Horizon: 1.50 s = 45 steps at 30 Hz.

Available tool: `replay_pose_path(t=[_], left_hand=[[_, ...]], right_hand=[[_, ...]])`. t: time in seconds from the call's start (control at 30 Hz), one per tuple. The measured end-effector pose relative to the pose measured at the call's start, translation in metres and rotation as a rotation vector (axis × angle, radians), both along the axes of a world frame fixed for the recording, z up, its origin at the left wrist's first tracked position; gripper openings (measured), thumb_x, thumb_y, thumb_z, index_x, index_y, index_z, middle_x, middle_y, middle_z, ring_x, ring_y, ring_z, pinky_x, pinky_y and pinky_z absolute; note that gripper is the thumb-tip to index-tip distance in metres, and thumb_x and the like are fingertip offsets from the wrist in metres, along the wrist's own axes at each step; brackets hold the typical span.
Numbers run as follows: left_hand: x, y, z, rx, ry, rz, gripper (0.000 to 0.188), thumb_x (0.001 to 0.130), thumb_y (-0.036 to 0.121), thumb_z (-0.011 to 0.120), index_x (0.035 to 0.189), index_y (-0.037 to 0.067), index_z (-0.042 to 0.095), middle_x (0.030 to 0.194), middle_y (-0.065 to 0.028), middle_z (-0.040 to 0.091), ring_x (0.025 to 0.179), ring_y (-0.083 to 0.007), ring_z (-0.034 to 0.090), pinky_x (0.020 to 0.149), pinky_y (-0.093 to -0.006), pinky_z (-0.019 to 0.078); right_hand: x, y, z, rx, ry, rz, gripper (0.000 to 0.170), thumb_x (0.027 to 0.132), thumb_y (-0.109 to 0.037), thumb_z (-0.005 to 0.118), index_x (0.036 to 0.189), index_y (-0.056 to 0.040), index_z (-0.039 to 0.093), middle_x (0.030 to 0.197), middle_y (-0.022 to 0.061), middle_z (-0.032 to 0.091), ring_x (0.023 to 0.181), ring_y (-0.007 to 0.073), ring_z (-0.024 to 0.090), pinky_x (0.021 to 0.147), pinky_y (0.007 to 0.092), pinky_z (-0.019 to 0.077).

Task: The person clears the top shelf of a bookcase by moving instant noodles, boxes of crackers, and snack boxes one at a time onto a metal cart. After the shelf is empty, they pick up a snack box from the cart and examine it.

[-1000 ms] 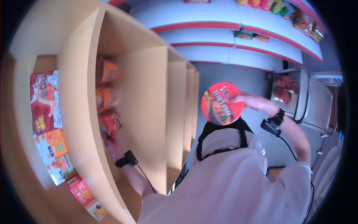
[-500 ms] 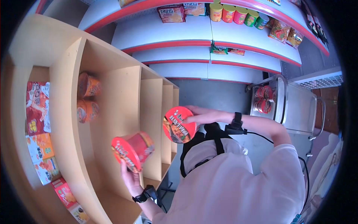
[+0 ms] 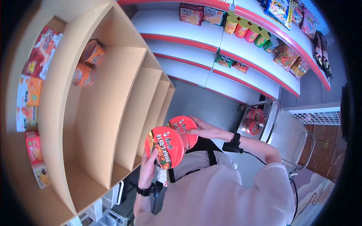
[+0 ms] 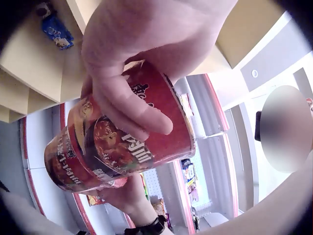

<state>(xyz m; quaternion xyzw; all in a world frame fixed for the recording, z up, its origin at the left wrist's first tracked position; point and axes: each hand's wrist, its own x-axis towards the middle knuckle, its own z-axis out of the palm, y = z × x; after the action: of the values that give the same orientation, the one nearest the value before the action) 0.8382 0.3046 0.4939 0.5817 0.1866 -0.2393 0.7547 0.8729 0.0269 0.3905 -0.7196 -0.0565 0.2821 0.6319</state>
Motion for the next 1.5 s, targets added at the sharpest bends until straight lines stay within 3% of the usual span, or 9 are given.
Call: replay_pose_path(t=[0.3,0.53,0.8,1.03,1.17,1.3,1.37,1.43,1.5], left_hand=[[-0.076,0.002,-0.018,-0.308,0.101,-0.189,0.063,0.091,0.011,0.057,0.144,0.006,0.023,0.135,-0.0088,0.047,0.118,-0.0164,0.052,0.098,-0.0309,0.0445],[-0.187,0.035,-0.051,-0.234,0.129,-0.254,0.055,0.092,0.018,0.056,0.139,0.001,0.034,0.13,-0.0086,0.052,0.115,-0.0154,0.053,0.097,-0.031,0.0433],[-0.33,0.05,-0.064,-0.389,0.147,0.118,0.042,0.091,0.018,0.054,0.129,0.001,0.048,0.122,-0.0082,0.059,0.11,-0.0198,0.058,0.099,-0.0357,0.043],[-0.411,0.007,-0.094,-0.418,0.026,0.314,0.059,0.084,0.034,0.057,0.135,0.008,0.042,0.133,-0.0096,0.051,0.12,-0.0259,0.051,0.101,-0.0469,0.0404],[-0.465,-0.062,-0.092,-0.41,0.057,0.373,0.067,0.082,0.044,0.057,0.139,0.014,0.037,0.138,-0.0098,0.045,0.122,-0.0323,0.047,0.096,-0.0542,0.0425],[-0.545,-0.148,-0.116,-0.37,0.096,0.506,0.069,0.082,0.045,0.058,0.139,0.013,0.035,0.137,-0.0102,0.046,0.122,-0.033,0.048,0.093,-0.0529,0.0455],[-0.594,-0.185,-0.131,-0.292,0.129,0.589,0.069,0.082,0.043,0.059,0.139,0.013,0.035,0.136,-0.0103,0.047,0.122,-0.0328,0.047,0.095,-0.0518,0.0443],[-0.63,-0.225,-0.135,-0.301,0.198,0.666,0.066,0.082,0.038,0.061,0.138,0.012,0.036,0.135,-0.0086,0.049,0.122,-0.0294,0.049,0.095,-0.0506,0.0443],[-0.669,-0.255,-0.13,-0.318,0.298,0.748,0.063,0.082,0.034,0.063,0.137,0.012,0.038,0.133,-0.0063,0.05,0.12,-0.0247,0.05,0.094,-0.0488,0.0444]], right_hand=[[-0.103,-0.013,0.038,0.074,0.065,-0.111,0.079,0.085,-0.033,0.06,0.144,0.0028,0.021,0.142,0.0196,0.037,0.133,0.0253,0.035,0.11,0.0359,0.0276],[-0.204,0.009,0.023,0.058,0.077,-0.036,0.076,0.086,-0.034,0.06,0.144,0.0015,0.024,0.142,0.0185,0.038,0.132,0.0244,0.035,0.11,0.0356,0.0279],[-0.285,0.031,0.0,0.058,0.134,0.113,0.074,0.086,-0.034,0.06,0.143,-0.0007,0.027,0.139,0.0161,0.041,0.125,0.0232,0.043,0.105,0.0354,0.0356],[-0.33,-0.003,0.006,0.216,0.248,0.235,0.069,0.086,-0.042,0.06,0.135,0.0001,0.037,0.119,0.0124,0.056,0.103,0.0184,0.055,0.084,0.0306,0.0485],[-0.372,-0.05,-0.158,0.039,0.21,0.209,0.074,0.081,-0.051,0.06,0.131,-0.0001,0.041,0.117,0.0139,0.058,0.1,0.0223,0.061,0.079,0.0337,0.0517],[-0.417,-0.144,-0.17,-0.263,0.255,0.317,0.08,0.076,-0.056,0.062,0.132,-0.0014,0.043,0.117,0.018,0.06,0.102,0.0308,0.062,0.088,0.0405,0.0496],[-0.438,-0.187,-0.23,-0.328,0.252,0.469,0.082,0.077,-0.058,0.061,0.134,-0.0025,0.043,0.129,0.0189,0.053,0.112,0.0331,0.056,0.095,0.0427,0.046],[-0.468,-0.226,-0.265,-0.548,0.289,0.487,0.086,0.075,-0.065,0.056,0.136,-0.0061,0.044,0.146,0.0213,0.033,0.133,0.0417,0.031,0.109,0.0455,0.0306],[-0.495,-0.261,-0.252,-0.771,0.352,0.379,0.089,0.074,-0.067,0.056,0.139,-0.0074,0.041,0.143,0.0227,0.036,0.133,0.0419,0.032,0.109,0.0463,0.0303]])
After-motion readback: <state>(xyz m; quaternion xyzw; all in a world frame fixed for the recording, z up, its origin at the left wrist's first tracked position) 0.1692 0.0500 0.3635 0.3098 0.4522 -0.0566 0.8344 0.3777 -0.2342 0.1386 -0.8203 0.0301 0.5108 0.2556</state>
